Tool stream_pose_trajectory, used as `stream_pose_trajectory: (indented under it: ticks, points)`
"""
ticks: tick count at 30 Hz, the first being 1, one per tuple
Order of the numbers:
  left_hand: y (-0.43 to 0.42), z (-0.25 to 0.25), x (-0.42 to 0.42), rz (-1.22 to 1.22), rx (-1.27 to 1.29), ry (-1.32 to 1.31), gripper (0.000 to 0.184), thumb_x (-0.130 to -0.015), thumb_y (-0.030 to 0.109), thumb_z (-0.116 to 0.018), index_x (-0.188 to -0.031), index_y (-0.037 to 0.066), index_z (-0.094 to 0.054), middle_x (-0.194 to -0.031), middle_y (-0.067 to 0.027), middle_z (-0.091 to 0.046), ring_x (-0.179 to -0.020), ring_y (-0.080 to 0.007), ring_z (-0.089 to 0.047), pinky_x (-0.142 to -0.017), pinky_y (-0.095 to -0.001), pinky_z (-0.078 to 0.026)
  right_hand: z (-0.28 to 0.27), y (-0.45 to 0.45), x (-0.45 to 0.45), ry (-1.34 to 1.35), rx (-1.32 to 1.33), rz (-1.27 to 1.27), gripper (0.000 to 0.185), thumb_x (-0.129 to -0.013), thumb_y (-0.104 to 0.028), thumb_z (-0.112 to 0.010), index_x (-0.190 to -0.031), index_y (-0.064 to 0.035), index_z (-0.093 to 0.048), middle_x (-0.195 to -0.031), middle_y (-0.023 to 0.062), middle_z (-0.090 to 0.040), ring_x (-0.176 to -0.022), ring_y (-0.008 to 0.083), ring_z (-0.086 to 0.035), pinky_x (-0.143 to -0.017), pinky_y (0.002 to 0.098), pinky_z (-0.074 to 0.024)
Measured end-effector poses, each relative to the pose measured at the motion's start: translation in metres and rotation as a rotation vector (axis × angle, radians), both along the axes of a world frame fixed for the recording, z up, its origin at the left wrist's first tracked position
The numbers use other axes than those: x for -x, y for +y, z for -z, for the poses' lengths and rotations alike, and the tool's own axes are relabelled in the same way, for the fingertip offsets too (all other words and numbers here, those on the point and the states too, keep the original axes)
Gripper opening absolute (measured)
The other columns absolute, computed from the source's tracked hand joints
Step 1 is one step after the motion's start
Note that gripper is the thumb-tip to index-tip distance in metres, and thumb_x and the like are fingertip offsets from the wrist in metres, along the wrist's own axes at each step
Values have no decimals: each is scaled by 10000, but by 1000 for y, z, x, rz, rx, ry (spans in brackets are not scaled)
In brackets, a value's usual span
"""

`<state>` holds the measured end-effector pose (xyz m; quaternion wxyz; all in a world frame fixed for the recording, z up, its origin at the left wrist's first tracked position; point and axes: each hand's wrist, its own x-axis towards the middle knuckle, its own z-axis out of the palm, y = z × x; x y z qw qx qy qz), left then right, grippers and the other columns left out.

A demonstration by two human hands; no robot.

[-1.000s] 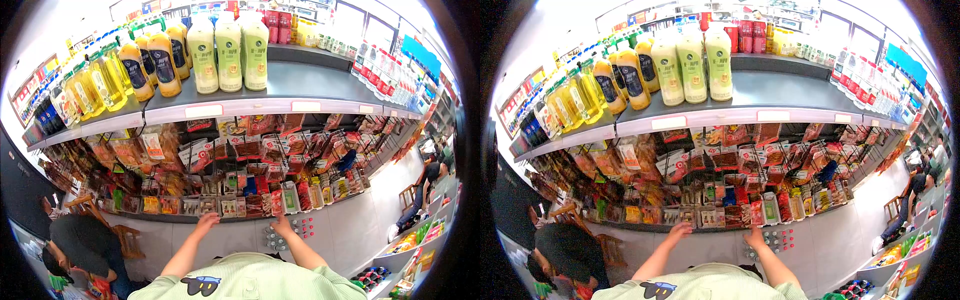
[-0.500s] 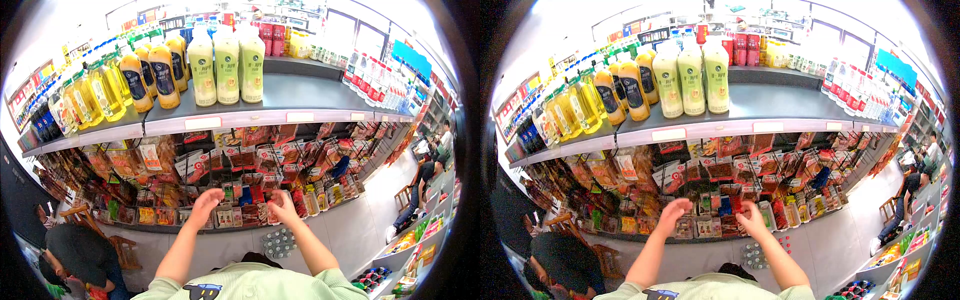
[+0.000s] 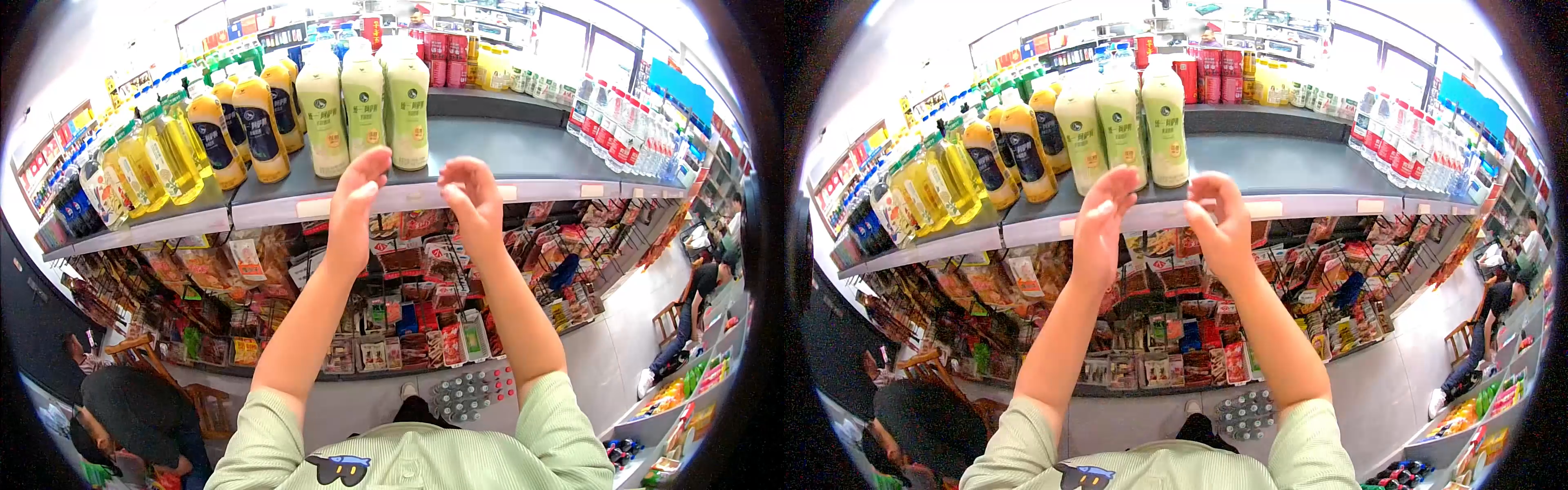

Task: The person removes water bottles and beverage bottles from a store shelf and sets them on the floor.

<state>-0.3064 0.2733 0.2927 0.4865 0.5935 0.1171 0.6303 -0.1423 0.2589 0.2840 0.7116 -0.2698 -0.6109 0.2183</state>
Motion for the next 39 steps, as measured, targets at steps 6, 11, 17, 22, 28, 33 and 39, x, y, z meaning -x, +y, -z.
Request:
stream_pose_trajectory:
  ticks: [6,11,17,22,28,33,39]
  points:
    - [9,-33,-40,-71,97,43,677,-853,352,-356,-1384,-39,-205,-1454,-162,-217,-1358,-234,-179,-1096,-361,-108,-25,70,-2,-66,-49,215,439,-722,-154,-640,-1105,-32,-464,-1020,95,-500,-958,184,-488,-813,317,-423]
    - [47,-20,-52,-4,134,-25,680,-877,368,-338,-1382,-61,-185,-1460,-152,-199,-1363,-217,-151,-1100,-337,-84,-33,109,3,-35,158,212,611,-662,-222,-692,-1152,12,-412,-1048,153,-491,-945,227,-502,-821,343,-435]
    - [63,-16,-62,-30,135,-94,644,-896,348,-329,-1372,-69,-211,-1423,-116,-270,-1322,-191,-228,-1085,-313,-130,-40,125,10,-116,226,214,592,-694,-150,-695,-1180,-3,-391,-1035,121,-535,-943,194,-551,-795,310,-465]
    - [66,-12,-62,-20,122,-124,636,-896,344,-331,-1374,-60,-218,-1417,-109,-282,-1312,-190,-244,-1083,-314,-141,-39,132,12,-76,192,158,599,-629,-144,-710,-1106,61,-412,-1017,191,-562,-941,262,-571,-826,335,-455]
    - [61,-16,-61,-36,128,-89,634,-896,340,-332,-1381,-50,-210,-1428,-112,-266,-1328,-194,-220,-1087,-315,-137,-37,133,20,-37,87,230,576,-621,-110,-693,-1089,59,-405,-1040,202,-512,-985,280,-521,-855,362,-423]
    - [51,-20,-59,-11,90,-82,614,-892,297,-337,-1383,-48,-206,-1429,-112,-265,-1326,-189,-227,-1091,-319,-130,-39,125,21,13,-28,200,572,-624,-99,-676,-1094,56,-388,-1054,204,-477,-996,289,-491,-865,374,-406]
    - [7,-34,-52,45,-16,-19,636,-843,209,-436,-1384,-28,-198,-1378,-117,-307,-1277,-195,-280,-1061,-310,-179,-61,62,21,1,-85,234,576,-624,-90,-652,-1112,42,-374,-1035,183,-475,-984,267,-491,-852,363,-411]
